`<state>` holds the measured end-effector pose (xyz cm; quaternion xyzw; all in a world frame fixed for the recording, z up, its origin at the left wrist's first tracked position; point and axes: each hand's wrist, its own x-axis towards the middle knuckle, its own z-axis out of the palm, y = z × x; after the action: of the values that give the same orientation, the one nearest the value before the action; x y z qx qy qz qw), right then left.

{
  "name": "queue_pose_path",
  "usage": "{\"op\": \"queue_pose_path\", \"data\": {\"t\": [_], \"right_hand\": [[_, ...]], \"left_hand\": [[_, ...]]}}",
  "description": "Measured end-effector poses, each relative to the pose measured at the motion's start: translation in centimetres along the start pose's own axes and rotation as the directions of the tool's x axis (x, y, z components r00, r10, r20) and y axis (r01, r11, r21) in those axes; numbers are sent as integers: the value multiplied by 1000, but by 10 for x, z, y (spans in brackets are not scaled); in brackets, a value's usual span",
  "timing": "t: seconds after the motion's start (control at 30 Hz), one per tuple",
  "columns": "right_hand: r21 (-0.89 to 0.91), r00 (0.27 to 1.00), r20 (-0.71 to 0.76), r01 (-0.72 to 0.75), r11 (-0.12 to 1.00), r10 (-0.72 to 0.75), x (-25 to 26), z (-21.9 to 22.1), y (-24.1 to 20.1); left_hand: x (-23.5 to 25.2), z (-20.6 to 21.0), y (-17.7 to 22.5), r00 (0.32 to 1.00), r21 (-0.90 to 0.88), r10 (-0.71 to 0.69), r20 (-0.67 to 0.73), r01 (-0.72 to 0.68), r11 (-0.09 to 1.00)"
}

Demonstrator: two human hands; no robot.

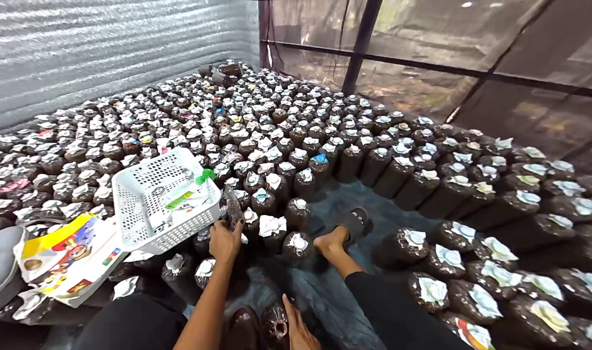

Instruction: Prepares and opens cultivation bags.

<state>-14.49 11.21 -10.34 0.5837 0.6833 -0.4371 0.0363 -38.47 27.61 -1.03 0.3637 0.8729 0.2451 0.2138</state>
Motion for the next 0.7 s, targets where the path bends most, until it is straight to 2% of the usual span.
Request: {"op": "queue_pose_path", "data": {"t": [0.13,0.27,0.33,0.47,0.53,0.6,0.7], "right_hand": [[-2,994,67,-91,996,91,-3,-16,11],[62,985,-14,-170,983,172,-20,-49,-5],[119,983,-107,-138,983,151,-23,-57,-6],[304,964,-266,66,950,18,-8,-65,-5],[542,961,-277,178,822,-25,-3,-77,-24],[798,973,-207,230,557,-106,-1,-90,-45],[965,933,-101,176,193,-345,-11,-109,-65]], "left_hand": [[36,9,12,995,181,-93,46,83,980],[37,8,15,998,142,-45,54,37,989],[26,3,13,999,129,36,23,-39,991],[-10,-11,-6,975,45,220,2,-220,974],[-41,-20,-16,947,-80,320,-7,-319,944],[-78,-25,-27,908,-272,418,-28,-409,871],[-131,-23,-41,826,-545,563,-30,-485,683]]}}
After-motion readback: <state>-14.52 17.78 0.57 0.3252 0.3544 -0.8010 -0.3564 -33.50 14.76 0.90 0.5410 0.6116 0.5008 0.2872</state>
